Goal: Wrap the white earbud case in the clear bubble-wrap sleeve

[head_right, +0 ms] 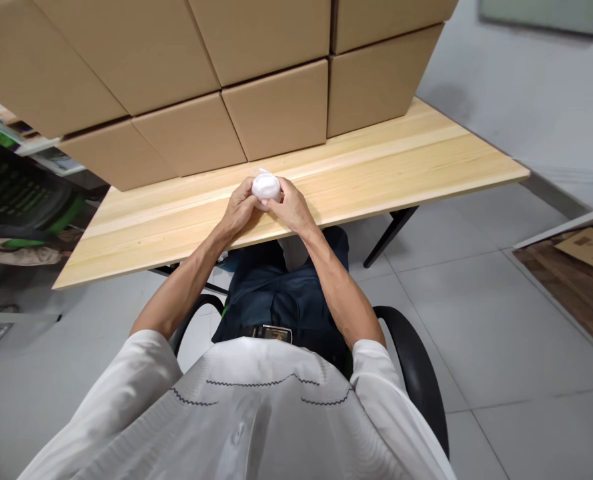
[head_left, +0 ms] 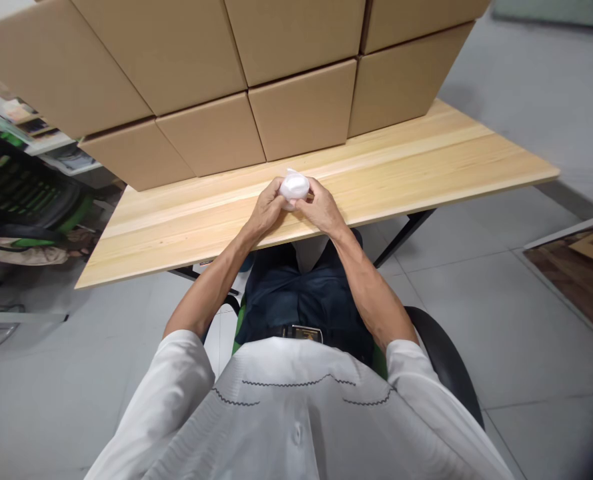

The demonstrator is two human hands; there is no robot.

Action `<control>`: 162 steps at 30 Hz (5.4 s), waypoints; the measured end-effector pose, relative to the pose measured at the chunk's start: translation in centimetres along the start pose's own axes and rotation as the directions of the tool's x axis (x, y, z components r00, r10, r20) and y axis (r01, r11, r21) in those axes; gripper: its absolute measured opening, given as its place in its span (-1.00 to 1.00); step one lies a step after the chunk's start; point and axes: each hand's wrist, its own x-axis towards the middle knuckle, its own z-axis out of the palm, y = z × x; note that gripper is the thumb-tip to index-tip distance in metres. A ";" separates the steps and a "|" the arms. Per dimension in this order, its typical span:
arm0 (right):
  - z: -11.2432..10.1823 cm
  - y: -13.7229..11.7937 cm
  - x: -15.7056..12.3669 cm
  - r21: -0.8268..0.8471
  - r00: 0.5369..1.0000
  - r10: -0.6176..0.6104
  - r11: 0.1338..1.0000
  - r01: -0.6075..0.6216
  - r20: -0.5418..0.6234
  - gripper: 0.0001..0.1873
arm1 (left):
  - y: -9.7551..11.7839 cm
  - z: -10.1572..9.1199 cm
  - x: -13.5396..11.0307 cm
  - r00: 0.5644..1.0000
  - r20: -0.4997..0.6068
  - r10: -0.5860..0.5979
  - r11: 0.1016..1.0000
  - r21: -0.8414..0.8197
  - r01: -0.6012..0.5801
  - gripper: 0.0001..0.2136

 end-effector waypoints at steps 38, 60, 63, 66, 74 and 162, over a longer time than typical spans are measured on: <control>-0.2 -1.7 -0.4 -0.174 0.997 0.029 0.984 -0.043 -0.078 -0.51 | 2.3 -0.2 0.0 0.991 -0.031 -0.130 0.982 -0.144 0.124 -0.48; 2.4 -1.9 0.5 -0.482 0.995 -0.090 0.871 0.094 0.032 -0.54 | 0.6 0.2 0.8 0.954 -0.259 -0.152 0.985 -0.120 0.124 -0.45; 2.6 -1.1 0.6 -0.433 0.996 -0.084 0.897 0.086 0.024 -0.49 | 1.0 0.3 0.7 0.956 -0.255 -0.143 0.986 -0.120 0.115 -0.44; 2.6 -0.8 0.6 -0.391 0.996 -0.088 0.917 0.085 0.011 -0.44 | 1.8 0.4 0.6 0.959 -0.249 -0.137 0.987 -0.120 0.109 -0.46; 2.4 -1.2 0.6 -0.375 0.997 -0.063 0.924 0.075 0.043 -0.38 | 2.4 0.2 0.8 0.960 -0.237 -0.149 0.980 -0.164 0.111 -0.54; -0.7 -4.6 -0.1 -0.114 0.960 0.034 0.993 -0.003 0.276 0.10 | 2.6 -2.3 -2.3 0.962 0.244 -0.119 0.992 0.064 0.106 -0.21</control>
